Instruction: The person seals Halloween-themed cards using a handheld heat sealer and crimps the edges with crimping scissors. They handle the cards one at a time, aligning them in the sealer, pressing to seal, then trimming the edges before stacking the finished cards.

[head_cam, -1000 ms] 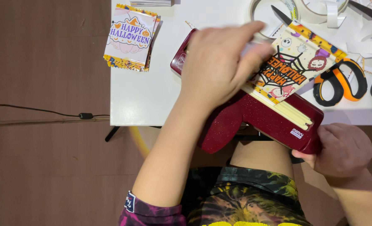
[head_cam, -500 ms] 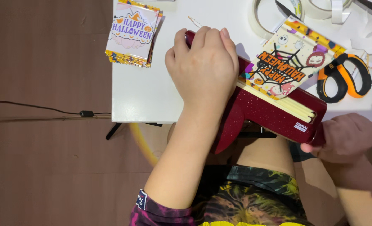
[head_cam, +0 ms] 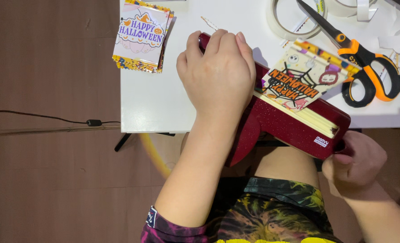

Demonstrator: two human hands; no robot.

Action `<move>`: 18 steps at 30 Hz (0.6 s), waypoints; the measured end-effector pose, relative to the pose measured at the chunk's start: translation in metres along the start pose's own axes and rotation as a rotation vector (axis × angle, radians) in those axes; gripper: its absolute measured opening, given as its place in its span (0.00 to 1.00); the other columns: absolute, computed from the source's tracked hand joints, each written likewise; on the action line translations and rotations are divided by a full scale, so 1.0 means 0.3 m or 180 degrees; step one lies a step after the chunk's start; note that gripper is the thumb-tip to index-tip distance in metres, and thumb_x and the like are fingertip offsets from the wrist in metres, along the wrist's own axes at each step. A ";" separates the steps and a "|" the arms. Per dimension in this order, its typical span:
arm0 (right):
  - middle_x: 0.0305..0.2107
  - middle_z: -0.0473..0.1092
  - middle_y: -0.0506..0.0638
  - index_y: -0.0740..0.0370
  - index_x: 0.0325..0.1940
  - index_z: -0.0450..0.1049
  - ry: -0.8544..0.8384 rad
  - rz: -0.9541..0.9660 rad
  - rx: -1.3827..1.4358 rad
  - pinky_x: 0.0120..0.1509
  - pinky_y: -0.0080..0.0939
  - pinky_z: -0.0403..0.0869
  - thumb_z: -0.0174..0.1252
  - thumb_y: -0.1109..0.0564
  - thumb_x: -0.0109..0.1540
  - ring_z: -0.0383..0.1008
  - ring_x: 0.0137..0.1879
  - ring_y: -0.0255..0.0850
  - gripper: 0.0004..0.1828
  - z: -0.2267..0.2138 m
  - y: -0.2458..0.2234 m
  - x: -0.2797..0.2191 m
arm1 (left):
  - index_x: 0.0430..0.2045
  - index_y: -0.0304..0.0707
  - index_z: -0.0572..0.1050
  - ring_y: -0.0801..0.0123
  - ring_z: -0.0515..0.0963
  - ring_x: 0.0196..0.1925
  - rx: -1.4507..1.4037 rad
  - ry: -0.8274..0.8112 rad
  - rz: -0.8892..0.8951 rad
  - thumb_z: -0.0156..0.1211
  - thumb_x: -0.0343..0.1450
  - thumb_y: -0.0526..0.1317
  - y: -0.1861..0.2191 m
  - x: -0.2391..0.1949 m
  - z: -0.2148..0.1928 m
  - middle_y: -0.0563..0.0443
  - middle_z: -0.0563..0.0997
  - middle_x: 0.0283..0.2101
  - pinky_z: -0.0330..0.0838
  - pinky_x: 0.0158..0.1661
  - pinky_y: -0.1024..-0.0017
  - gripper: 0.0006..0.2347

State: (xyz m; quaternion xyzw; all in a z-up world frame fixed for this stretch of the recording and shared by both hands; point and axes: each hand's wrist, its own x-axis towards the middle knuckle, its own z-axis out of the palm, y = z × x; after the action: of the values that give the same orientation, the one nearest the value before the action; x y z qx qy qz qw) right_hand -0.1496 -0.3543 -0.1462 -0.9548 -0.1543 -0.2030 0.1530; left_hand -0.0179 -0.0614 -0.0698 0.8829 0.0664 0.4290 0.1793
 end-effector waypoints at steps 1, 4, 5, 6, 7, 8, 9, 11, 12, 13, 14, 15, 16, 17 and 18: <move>0.22 0.62 0.58 0.64 0.25 0.66 0.0002 0.0004 -0.0006 0.36 0.56 0.55 0.23 0.35 0.69 0.62 0.29 0.62 0.38 -0.015 -0.023 0.016 | 0.24 0.39 0.80 0.46 0.78 0.47 -0.0007 0.0000 0.0001 0.55 0.72 0.40 0.000 -0.001 0.001 0.55 0.84 0.34 0.66 0.39 0.53 0.09; 0.17 0.54 0.55 0.63 0.20 0.56 -0.0171 0.0213 0.0331 0.34 0.51 0.51 0.20 0.32 0.69 0.54 0.24 0.53 0.39 -0.041 -0.071 0.042 | 0.24 0.39 0.80 0.47 0.78 0.48 -0.0004 -0.0027 -0.0044 0.55 0.72 0.40 -0.001 -0.002 0.005 0.56 0.85 0.35 0.66 0.40 0.53 0.09; 0.18 0.55 0.55 0.63 0.21 0.58 -0.0203 0.0429 0.0358 0.35 0.51 0.50 0.20 0.29 0.68 0.55 0.25 0.52 0.40 -0.038 -0.072 0.035 | 0.24 0.39 0.80 0.46 0.78 0.48 -0.0004 -0.0023 -0.0035 0.55 0.72 0.40 0.000 -0.003 0.005 0.56 0.85 0.36 0.66 0.40 0.53 0.09; 0.18 0.55 0.54 0.63 0.22 0.59 -0.0236 0.0642 0.0389 0.35 0.51 0.49 0.20 0.27 0.67 0.56 0.26 0.51 0.42 -0.035 -0.074 0.029 | 0.24 0.39 0.80 0.46 0.78 0.48 -0.0001 -0.0018 -0.0025 0.55 0.73 0.40 -0.001 -0.003 0.004 0.56 0.85 0.36 0.66 0.40 0.53 0.09; 0.18 0.55 0.54 0.63 0.22 0.59 -0.0235 0.0642 0.0391 0.35 0.51 0.49 0.20 0.27 0.67 0.56 0.26 0.51 0.42 -0.040 -0.081 0.035 | 0.24 0.39 0.80 0.46 0.78 0.48 0.0001 -0.0017 -0.0023 0.55 0.73 0.40 -0.002 -0.002 0.004 0.56 0.85 0.36 0.66 0.40 0.53 0.09; 0.17 0.54 0.53 0.62 0.22 0.58 -0.0306 0.0729 0.0408 0.34 0.50 0.49 0.18 0.26 0.66 0.55 0.25 0.50 0.42 -0.045 -0.088 0.041 | 0.24 0.39 0.80 0.47 0.78 0.48 -0.0004 -0.0013 -0.0021 0.55 0.72 0.40 -0.002 -0.002 0.003 0.55 0.85 0.36 0.66 0.39 0.53 0.09; 0.16 0.54 0.51 0.62 0.21 0.57 -0.0377 0.0816 0.0425 0.33 0.49 0.48 0.17 0.25 0.66 0.54 0.24 0.49 0.42 -0.050 -0.095 0.047 | 0.24 0.39 0.80 0.47 0.78 0.48 -0.0010 -0.0010 -0.0019 0.55 0.72 0.40 -0.001 -0.001 0.002 0.55 0.85 0.35 0.66 0.39 0.53 0.09; 0.16 0.57 0.51 0.61 0.25 0.62 -0.0606 0.0971 0.0538 0.34 0.47 0.52 0.19 0.24 0.64 0.57 0.24 0.47 0.43 -0.083 -0.103 0.059 | 0.24 0.39 0.80 0.48 0.78 0.48 -0.0005 0.0001 -0.0014 0.55 0.72 0.40 -0.005 -0.002 0.003 0.56 0.85 0.35 0.66 0.39 0.53 0.09; 0.15 0.60 0.50 0.61 0.30 0.67 -0.0843 0.1124 0.0650 0.35 0.46 0.55 0.22 0.22 0.62 0.61 0.24 0.45 0.43 -0.100 -0.106 0.065 | 0.25 0.40 0.80 0.48 0.78 0.48 0.0002 0.0007 -0.0015 0.55 0.72 0.40 -0.006 -0.003 0.003 0.56 0.85 0.36 0.66 0.39 0.53 0.09; 0.15 0.60 0.50 0.61 0.30 0.67 -0.0837 0.1122 0.0656 0.35 0.46 0.55 0.22 0.22 0.62 0.61 0.24 0.45 0.43 -0.109 -0.064 0.059 | 0.25 0.40 0.80 0.48 0.78 0.48 0.0006 0.0012 -0.0009 0.55 0.72 0.40 -0.008 -0.003 0.002 0.56 0.85 0.36 0.66 0.39 0.53 0.09; 0.27 0.69 0.48 0.55 0.41 0.71 -0.1343 0.1192 0.0226 0.43 0.49 0.64 0.32 0.24 0.60 0.70 0.37 0.49 0.36 -0.118 -0.024 0.050 | 0.25 0.40 0.80 0.49 0.78 0.48 -0.0007 -0.0026 -0.0019 0.55 0.73 0.40 -0.010 -0.003 0.001 0.57 0.85 0.36 0.67 0.39 0.53 0.09; 0.39 0.77 0.48 0.49 0.53 0.75 -0.1835 0.1267 -0.0200 0.51 0.54 0.72 0.42 0.27 0.58 0.79 0.49 0.54 0.34 -0.127 0.018 0.041 | 0.25 0.41 0.80 0.49 0.78 0.48 -0.0019 -0.0065 -0.0028 0.54 0.73 0.40 -0.011 -0.005 0.001 0.58 0.85 0.35 0.67 0.39 0.53 0.09; 0.39 0.77 0.48 0.49 0.53 0.75 -0.1833 0.1286 -0.0192 0.51 0.54 0.72 0.42 0.27 0.58 0.79 0.49 0.54 0.34 -0.133 0.043 0.028 | 0.25 0.41 0.80 0.49 0.78 0.48 -0.0025 -0.0075 -0.0012 0.54 0.73 0.40 -0.010 -0.008 -0.003 0.58 0.85 0.35 0.67 0.39 0.53 0.09; 0.37 0.76 0.46 0.50 0.49 0.71 -0.1863 0.0661 -0.0636 0.46 0.53 0.72 0.45 0.25 0.57 0.79 0.46 0.52 0.32 -0.139 0.067 0.015 | 0.27 0.41 0.80 0.49 0.78 0.49 -0.0058 -0.0139 -0.0012 0.53 0.73 0.40 -0.010 -0.011 -0.006 0.59 0.85 0.36 0.67 0.39 0.52 0.09; 0.34 0.75 0.45 0.51 0.44 0.67 -0.1869 0.0028 -0.1075 0.42 0.52 0.73 0.48 0.23 0.57 0.79 0.43 0.50 0.32 -0.144 0.093 0.003 | 0.28 0.40 0.80 0.50 0.78 0.49 -0.0090 -0.0200 -0.0014 0.52 0.74 0.41 -0.011 -0.014 -0.009 0.59 0.85 0.38 0.68 0.38 0.51 0.10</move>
State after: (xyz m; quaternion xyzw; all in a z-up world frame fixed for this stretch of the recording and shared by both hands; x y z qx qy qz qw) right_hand -0.1535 -0.3946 -0.1146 -0.9850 -0.1519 0.0586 -0.0574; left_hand -0.0225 -0.0589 -0.0725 0.8932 0.0566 0.4015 0.1947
